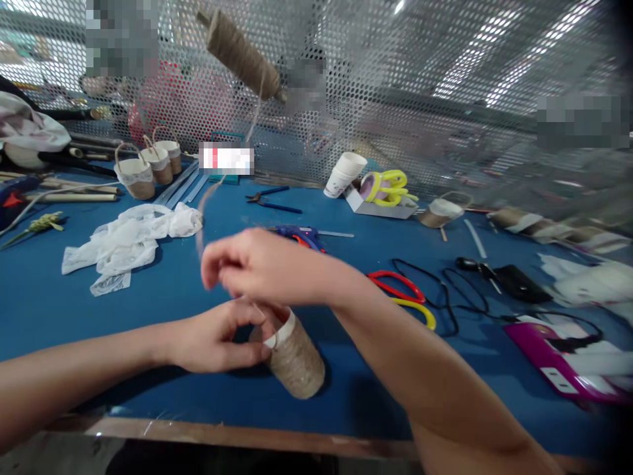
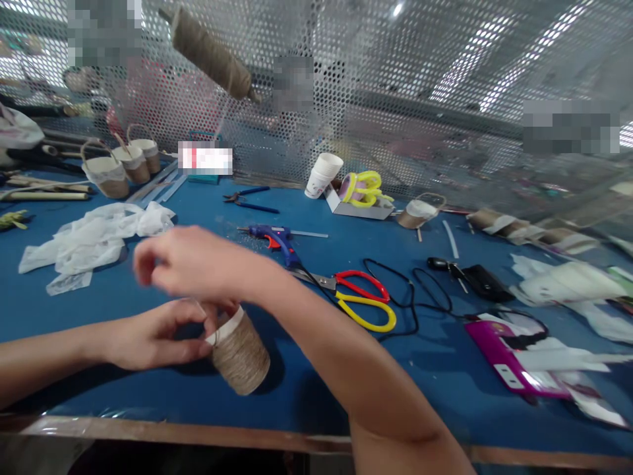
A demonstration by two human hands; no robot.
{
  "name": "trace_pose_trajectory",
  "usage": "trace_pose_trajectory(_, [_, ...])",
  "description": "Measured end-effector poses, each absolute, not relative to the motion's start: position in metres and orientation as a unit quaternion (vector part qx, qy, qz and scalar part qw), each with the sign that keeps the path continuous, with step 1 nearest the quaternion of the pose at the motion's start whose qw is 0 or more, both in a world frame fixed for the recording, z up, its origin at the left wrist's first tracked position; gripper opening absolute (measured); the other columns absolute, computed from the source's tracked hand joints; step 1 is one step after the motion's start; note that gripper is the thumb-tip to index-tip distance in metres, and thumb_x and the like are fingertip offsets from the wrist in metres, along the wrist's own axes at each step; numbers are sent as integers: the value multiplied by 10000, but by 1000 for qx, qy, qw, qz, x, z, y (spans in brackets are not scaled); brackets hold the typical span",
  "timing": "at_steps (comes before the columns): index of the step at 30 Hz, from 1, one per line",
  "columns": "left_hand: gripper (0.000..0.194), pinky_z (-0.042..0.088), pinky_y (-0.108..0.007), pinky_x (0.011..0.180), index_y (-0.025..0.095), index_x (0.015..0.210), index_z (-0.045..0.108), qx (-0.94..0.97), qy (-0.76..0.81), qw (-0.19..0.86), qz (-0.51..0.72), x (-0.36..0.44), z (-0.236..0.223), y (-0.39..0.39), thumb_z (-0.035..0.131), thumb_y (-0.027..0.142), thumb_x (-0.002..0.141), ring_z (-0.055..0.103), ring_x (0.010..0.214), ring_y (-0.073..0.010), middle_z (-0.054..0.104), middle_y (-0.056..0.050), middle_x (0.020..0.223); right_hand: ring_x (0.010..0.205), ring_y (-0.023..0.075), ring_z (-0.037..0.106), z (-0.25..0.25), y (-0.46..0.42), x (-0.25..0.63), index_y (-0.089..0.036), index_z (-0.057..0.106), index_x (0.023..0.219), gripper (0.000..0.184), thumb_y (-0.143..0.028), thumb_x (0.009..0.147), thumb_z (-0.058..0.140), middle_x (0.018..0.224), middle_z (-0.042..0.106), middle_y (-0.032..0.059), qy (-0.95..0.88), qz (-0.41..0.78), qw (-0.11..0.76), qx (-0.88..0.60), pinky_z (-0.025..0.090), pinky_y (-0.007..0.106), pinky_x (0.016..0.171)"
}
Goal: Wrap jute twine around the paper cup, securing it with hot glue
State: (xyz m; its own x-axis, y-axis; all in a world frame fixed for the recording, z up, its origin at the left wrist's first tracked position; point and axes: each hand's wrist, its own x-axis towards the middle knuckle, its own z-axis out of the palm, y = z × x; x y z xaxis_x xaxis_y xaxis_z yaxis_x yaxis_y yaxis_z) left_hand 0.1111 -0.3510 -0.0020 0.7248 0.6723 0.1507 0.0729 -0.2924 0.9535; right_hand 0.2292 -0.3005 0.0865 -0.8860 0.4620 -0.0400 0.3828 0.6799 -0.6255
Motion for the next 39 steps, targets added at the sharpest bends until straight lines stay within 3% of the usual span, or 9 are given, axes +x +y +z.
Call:
trace_pose_trajectory(5, [74, 333, -409, 997, 164, 734, 471, 746, 230, 554, 290, 111, 0, -341, 512, 144, 792, 455, 1129, -210, 561, -105, 1039, 562, 107, 577, 64, -249, 234, -146, 541, 1174, 387, -119, 802, 437, 786, 673, 27, -888, 201, 99, -402, 435, 229, 557])
trace_pose_trajectory(10, [87, 336, -415, 972, 163, 718, 470, 724, 275, 546, 320, 108, -4, -332, 524, 176, 785, 463, 1079, -215, 547, -88, 997, 825, 248, 603, 44, -227, 281, -120, 648, 895, 211, -203, 798, 479, 876, 657, 141, -833, 49, 117, -539, 434, 373, 716])
trace_pose_trajectory(13, [92, 334, -411, 970, 162, 722, 469, 732, 285, 526, 328, 105, -7, -328, 512, 191, 798, 452, 1096, -215, 540, -93, 1049, 762, 278, 599, 32, -221, 311, -120, 633, 720, 173, -265, 752, 546, 745, 635, 156, -799, 28, 96, -593, 435, 395, 650])
trace_pose_trajectory(17, [112, 320, -389, 977, 162, 724, 470, 752, 296, 486, 335, 101, -8, -324, 499, 215, 819, 424, 1141, -215, 535, -99, 1100, 579, 209, 582, 13, -217, 327, -186, 563, 562, 124, -247, 637, 640, 540, 577, 47, -775, 69, 68, -624, 428, 317, 534])
trace_pose_trajectory(19, [115, 311, -386, 981, 161, 727, 472, 760, 300, 467, 337, 99, -9, -322, 487, 217, 827, 419, 1152, -216, 531, -106, 1115, 601, 213, 593, 5, -217, 326, -175, 578, 648, 61, -156, 611, 622, 578, 593, 50, -758, 82, 87, -642, 429, 315, 546])
trace_pose_trajectory(27, [105, 297, -378, 986, 159, 735, 481, 790, 305, 410, 339, 97, -9, -318, 469, 191, 834, 422, 1136, -212, 532, -108, 1076, 603, 170, 600, 13, -232, 335, -122, 482, 1009, 387, -146, 633, 570, 721, 600, 44, -671, 192, 251, -671, 469, 313, 613])
trace_pose_trajectory(29, [108, 301, -373, 984, 157, 735, 487, 792, 300, 410, 338, 97, -9, -317, 466, 186, 836, 428, 1124, -207, 535, -105, 1056, 617, 141, 590, 23, -246, 340, -141, 489, 968, 302, -204, 679, 550, 776, 597, 47, -663, 240, 283, -650, 475, 286, 611])
trace_pose_trajectory(34, [110, 310, -369, 979, 162, 733, 472, 793, 297, 410, 338, 96, -9, -316, 465, 184, 840, 430, 1129, -204, 544, -102, 1051, 517, 104, 509, 41, -288, 344, -170, 515, 701, 117, -262, 671, 582, 548, 536, -18, -621, 466, 302, -554, 432, 236, 524])
trace_pose_trajectory(39, [77, 305, -378, 990, 164, 771, 467, 786, 302, 398, 363, 93, -13, -312, 478, 200, 838, 417, 1154, -213, 531, -101, 1078, 487, 89, 480, 44, -313, 339, -149, 580, 856, 220, -317, 720, 619, 555, 533, -27, -643, 532, 290, -468, 405, 219, 473])
